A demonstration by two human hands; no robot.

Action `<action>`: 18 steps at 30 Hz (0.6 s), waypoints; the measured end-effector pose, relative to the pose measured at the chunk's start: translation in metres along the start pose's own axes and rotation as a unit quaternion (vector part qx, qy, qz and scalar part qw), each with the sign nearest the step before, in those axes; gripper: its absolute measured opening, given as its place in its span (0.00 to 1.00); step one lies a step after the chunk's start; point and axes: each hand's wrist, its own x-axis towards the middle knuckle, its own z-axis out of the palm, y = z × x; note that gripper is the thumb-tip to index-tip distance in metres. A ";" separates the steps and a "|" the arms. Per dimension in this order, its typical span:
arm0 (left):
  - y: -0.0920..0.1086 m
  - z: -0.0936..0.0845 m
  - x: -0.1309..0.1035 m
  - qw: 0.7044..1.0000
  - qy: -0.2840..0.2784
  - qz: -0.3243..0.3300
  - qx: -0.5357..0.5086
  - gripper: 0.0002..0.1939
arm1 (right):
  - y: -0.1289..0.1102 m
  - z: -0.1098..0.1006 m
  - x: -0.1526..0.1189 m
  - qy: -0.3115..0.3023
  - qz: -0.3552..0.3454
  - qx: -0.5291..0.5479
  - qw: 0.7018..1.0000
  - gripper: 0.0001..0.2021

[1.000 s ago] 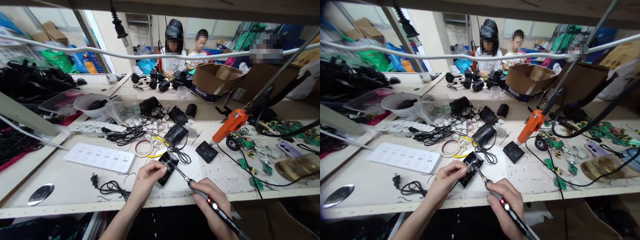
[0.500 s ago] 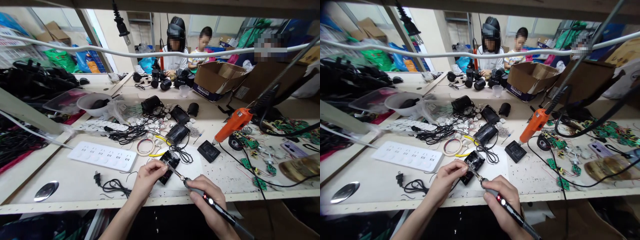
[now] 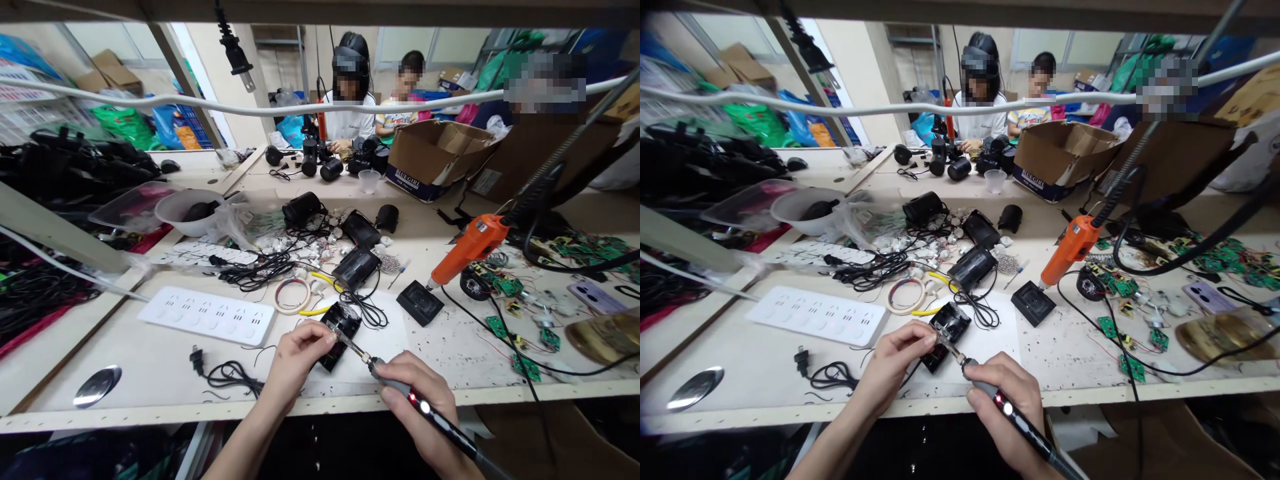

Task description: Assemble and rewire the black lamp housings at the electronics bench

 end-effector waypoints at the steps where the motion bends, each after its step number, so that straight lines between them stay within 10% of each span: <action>1: 0.000 0.000 0.000 1.000 0.000 0.000 0.001 0.15 | 0.000 0.000 0.000 0.002 -0.001 0.000 1.000 0.13; 18: 0.004 0.003 -0.001 1.000 0.001 -0.003 0.002 0.15 | 0.005 -0.003 -0.002 -0.027 -0.020 -0.017 0.999 0.12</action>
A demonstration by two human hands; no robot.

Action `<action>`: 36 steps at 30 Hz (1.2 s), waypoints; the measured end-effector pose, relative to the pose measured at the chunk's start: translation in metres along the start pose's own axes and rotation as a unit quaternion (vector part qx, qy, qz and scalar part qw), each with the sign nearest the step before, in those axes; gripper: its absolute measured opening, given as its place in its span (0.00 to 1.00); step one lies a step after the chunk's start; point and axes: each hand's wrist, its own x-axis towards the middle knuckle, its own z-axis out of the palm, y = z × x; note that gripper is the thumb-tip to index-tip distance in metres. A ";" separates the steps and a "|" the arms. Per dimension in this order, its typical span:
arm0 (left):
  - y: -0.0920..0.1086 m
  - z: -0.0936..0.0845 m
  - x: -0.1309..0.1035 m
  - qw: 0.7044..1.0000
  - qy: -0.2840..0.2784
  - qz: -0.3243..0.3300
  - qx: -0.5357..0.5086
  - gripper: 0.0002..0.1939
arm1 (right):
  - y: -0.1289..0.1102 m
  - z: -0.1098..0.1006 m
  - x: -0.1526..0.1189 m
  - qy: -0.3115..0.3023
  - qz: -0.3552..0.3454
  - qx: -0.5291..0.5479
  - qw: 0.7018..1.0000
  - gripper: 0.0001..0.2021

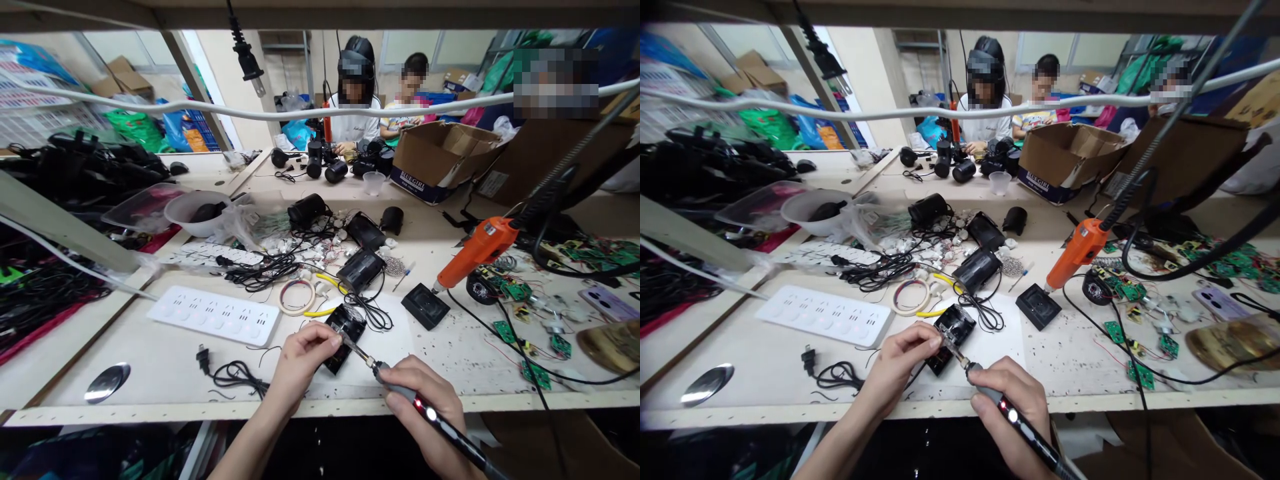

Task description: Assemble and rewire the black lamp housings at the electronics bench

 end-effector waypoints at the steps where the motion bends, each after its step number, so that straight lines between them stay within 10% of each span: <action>1: 0.000 0.000 0.000 1.000 0.000 -0.002 -0.002 0.15 | 0.000 0.000 0.000 -0.001 0.001 -0.001 1.000 0.12; 19: 0.005 0.001 -0.003 0.995 -0.015 0.054 0.078 0.12 | 0.003 -0.003 0.010 0.055 -0.044 -0.098 0.993 0.18; 27: 0.008 0.008 -0.011 0.952 -0.038 0.189 0.239 0.09 | 0.005 0.018 0.042 -0.009 -0.102 -0.116 0.988 0.12; 36: 0.005 0.008 -0.012 0.946 -0.048 0.201 0.252 0.09 | 0.015 0.029 0.039 -0.043 -0.142 -0.165 0.975 0.16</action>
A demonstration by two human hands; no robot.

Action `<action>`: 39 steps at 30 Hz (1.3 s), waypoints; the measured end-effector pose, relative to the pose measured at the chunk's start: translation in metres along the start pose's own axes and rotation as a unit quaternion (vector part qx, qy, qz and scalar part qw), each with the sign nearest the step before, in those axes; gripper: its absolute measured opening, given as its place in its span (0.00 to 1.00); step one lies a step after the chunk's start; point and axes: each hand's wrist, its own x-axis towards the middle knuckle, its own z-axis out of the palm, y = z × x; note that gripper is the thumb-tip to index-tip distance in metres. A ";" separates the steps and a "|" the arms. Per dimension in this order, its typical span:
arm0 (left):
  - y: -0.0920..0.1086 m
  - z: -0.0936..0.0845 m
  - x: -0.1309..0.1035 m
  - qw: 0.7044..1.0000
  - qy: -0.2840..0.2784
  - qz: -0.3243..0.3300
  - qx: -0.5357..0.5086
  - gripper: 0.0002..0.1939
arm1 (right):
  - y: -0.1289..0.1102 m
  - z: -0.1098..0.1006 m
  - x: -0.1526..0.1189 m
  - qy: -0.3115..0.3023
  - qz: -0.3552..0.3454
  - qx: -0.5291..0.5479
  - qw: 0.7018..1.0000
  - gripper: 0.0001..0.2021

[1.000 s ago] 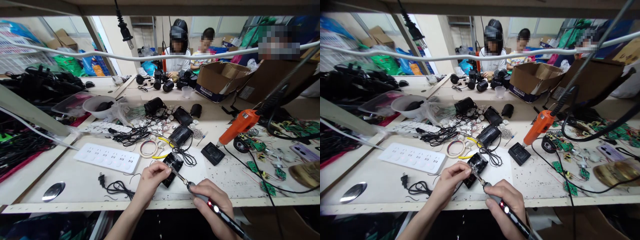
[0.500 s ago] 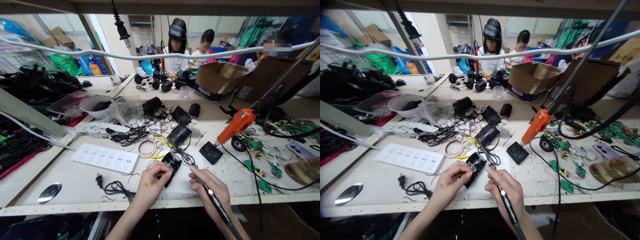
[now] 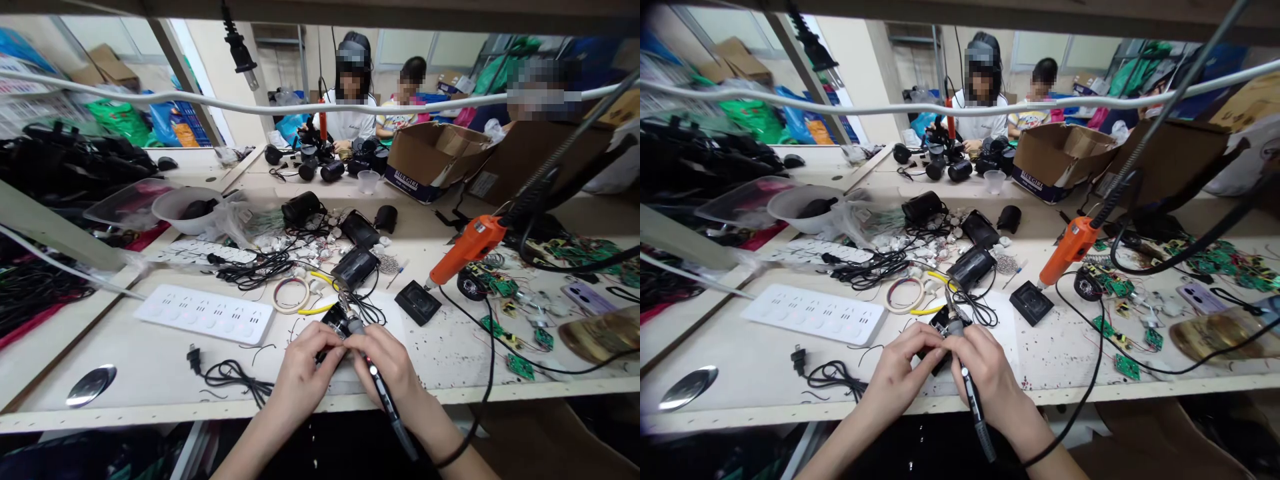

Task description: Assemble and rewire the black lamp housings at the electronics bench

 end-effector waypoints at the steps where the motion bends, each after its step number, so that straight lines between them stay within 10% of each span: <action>1: 0.000 0.001 0.000 1.000 -0.001 0.002 -0.001 0.09 | 0.001 0.002 0.000 0.001 -0.004 -0.017 1.000 0.16; 14: -0.034 -0.023 -0.006 0.995 0.093 -0.030 0.013 0.07 | 0.022 -0.024 -0.018 0.070 -0.005 -0.162 0.984 0.13; 27: -0.050 -0.022 -0.012 0.988 0.034 -0.124 -0.087 0.12 | -0.010 0.055 -0.021 0.019 0.000 -0.045 0.999 0.17; 39: -0.021 -0.024 -0.001 0.993 0.058 0.087 0.053 0.07 | -0.008 0.017 -0.026 0.123 0.022 -0.028 0.992 0.16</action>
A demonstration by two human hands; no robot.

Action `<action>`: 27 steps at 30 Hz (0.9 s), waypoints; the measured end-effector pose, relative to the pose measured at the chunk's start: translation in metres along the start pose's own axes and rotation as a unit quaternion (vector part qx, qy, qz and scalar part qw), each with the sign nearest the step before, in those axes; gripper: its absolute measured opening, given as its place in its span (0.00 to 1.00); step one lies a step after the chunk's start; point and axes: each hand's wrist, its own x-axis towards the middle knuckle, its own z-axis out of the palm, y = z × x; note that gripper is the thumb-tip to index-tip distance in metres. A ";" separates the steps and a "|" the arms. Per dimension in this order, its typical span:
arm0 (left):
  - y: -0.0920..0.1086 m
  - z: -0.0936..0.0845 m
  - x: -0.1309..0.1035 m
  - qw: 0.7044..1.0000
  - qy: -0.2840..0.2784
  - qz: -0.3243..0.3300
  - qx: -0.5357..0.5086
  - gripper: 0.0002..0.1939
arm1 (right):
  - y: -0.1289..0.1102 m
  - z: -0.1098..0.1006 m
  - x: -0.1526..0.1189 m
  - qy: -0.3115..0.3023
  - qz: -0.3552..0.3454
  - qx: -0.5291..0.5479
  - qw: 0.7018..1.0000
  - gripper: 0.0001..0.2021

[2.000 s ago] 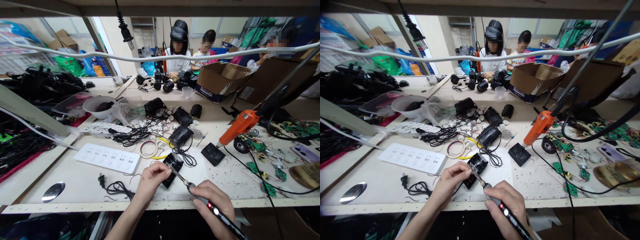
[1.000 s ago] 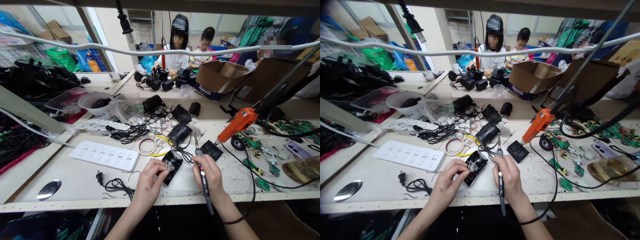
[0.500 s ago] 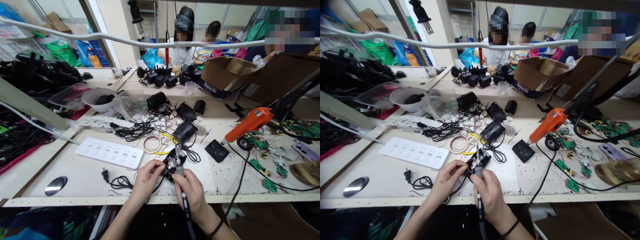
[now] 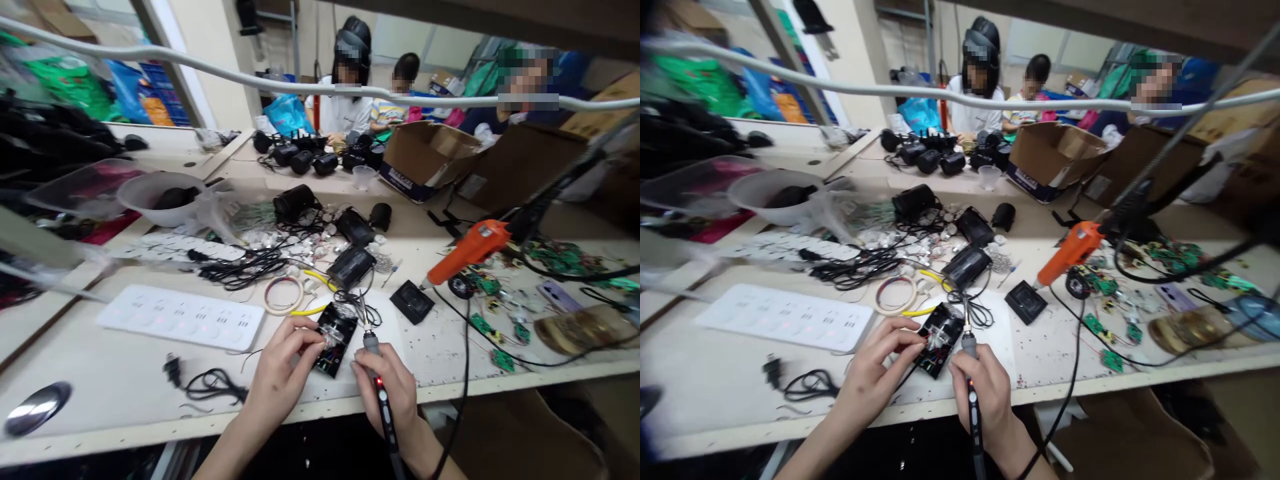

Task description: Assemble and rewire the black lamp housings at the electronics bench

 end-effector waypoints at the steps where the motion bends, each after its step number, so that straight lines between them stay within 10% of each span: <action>1: 0.002 0.001 0.002 1.000 -0.011 0.020 0.011 0.06 | 0.003 -0.008 -0.003 0.008 0.000 -0.021 1.000 0.16; 15: 0.000 0.031 -0.003 0.971 -0.115 0.164 0.130 0.05 | 0.085 -0.149 -0.026 0.122 0.076 -0.396 0.907 0.10; 27: -0.003 0.031 -0.007 0.970 -0.104 0.153 0.159 0.06 | 0.200 -0.143 0.036 0.162 0.213 -0.378 0.886 0.18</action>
